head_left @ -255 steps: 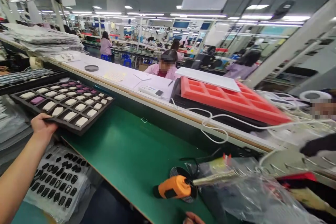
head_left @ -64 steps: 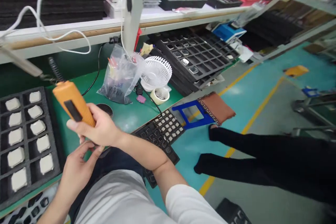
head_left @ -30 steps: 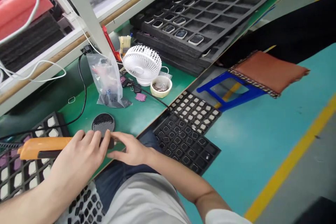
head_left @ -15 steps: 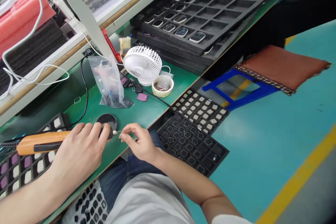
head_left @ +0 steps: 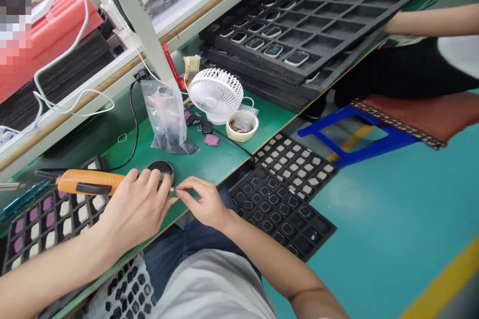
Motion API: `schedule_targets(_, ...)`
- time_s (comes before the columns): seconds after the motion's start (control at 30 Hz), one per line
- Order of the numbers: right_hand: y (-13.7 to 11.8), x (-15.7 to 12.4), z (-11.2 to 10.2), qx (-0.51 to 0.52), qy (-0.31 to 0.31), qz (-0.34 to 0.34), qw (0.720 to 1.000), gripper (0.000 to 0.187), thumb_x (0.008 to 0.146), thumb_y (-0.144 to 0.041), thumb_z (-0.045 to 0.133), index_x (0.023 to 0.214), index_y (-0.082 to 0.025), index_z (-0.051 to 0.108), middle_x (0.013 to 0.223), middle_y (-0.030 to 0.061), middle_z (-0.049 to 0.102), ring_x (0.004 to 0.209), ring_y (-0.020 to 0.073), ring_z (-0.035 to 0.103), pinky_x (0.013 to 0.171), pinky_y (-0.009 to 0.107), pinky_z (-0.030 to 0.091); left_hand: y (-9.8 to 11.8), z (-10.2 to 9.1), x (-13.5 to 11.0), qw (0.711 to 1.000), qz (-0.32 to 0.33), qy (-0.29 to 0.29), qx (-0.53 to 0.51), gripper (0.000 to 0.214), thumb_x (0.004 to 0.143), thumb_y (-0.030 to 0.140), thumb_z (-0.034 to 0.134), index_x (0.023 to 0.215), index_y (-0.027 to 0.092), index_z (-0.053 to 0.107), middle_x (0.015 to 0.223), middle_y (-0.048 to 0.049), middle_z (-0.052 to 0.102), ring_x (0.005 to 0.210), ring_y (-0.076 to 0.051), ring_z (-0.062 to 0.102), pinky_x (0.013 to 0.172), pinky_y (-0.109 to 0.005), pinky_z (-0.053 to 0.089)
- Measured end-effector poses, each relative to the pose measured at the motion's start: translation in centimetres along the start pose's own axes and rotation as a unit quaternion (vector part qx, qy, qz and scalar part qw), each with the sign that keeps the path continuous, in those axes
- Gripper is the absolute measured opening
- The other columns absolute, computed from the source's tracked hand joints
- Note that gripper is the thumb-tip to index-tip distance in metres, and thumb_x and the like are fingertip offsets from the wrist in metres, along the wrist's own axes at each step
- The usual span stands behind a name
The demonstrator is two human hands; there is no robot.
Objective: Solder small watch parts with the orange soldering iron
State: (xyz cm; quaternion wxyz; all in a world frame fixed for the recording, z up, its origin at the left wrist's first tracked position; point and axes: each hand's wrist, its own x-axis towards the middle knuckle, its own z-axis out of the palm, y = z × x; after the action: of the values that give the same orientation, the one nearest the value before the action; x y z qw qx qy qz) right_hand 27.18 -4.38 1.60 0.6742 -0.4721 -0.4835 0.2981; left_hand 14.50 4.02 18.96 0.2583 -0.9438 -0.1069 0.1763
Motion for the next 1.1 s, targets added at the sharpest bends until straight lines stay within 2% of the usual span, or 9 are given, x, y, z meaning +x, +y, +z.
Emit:
schedule_targets(0.73,-1.3,-0.1,0.4,-0.016,-0.002,-0.004,1.0,0.021,0.103,-0.038,0.065,0.101,-0.018,0.072,0.096,0.0019,0.076,0.088,0.0145,0.073,0.086,0.036,0.064,-0.6,-0.1,0.0,1.0,0.014,0.02,-0.007,0.021,0.105,0.032,0.045,0.102,0.02,0.062,0.087,-0.0059,0.052,0.082,-0.027,0.054,0.075,-0.044,0.035)
schedule_targets(0.9,-0.5,-1.1,-0.4,-0.033,0.021,0.023,0.999,0.022,0.103,-0.039,0.065,0.099,-0.018,0.071,0.094,0.0014,0.074,0.086,0.0142,0.072,0.083,0.034,0.063,-2.3,0.1,-0.2,1.0,-0.005,0.021,0.007,0.026,0.107,0.036,0.043,0.107,0.019,0.063,0.089,-0.0068,0.053,0.083,-0.028,0.055,0.076,-0.044,0.036)
schedule_targets(1.0,0.5,-2.0,-1.4,-0.054,0.038,0.051,0.997,0.024,0.103,-0.04,0.064,0.099,-0.018,0.07,0.093,0.001,0.074,0.085,0.014,0.071,0.08,0.034,0.063,-3.4,1.1,-0.8,1.0,-0.01,0.014,0.012,0.028,0.108,0.037,0.044,0.108,0.018,0.064,0.088,-0.0073,0.055,0.082,-0.028,0.055,0.076,-0.043,0.036)
schedule_targets(1.1,1.1,-2.7,-2.2,-0.075,0.039,0.069,0.994,0.024,0.103,-0.041,0.064,0.099,-0.018,0.07,0.094,0.0013,0.073,0.085,0.0141,0.071,0.083,0.035,0.063,-2.5,3.4,-1.8,1.0,0.014,-0.009,0.003,0.012,0.102,0.025,0.057,0.105,0.017,0.066,0.087,-0.007,0.058,0.083,-0.026,0.056,0.077,-0.04,0.036)
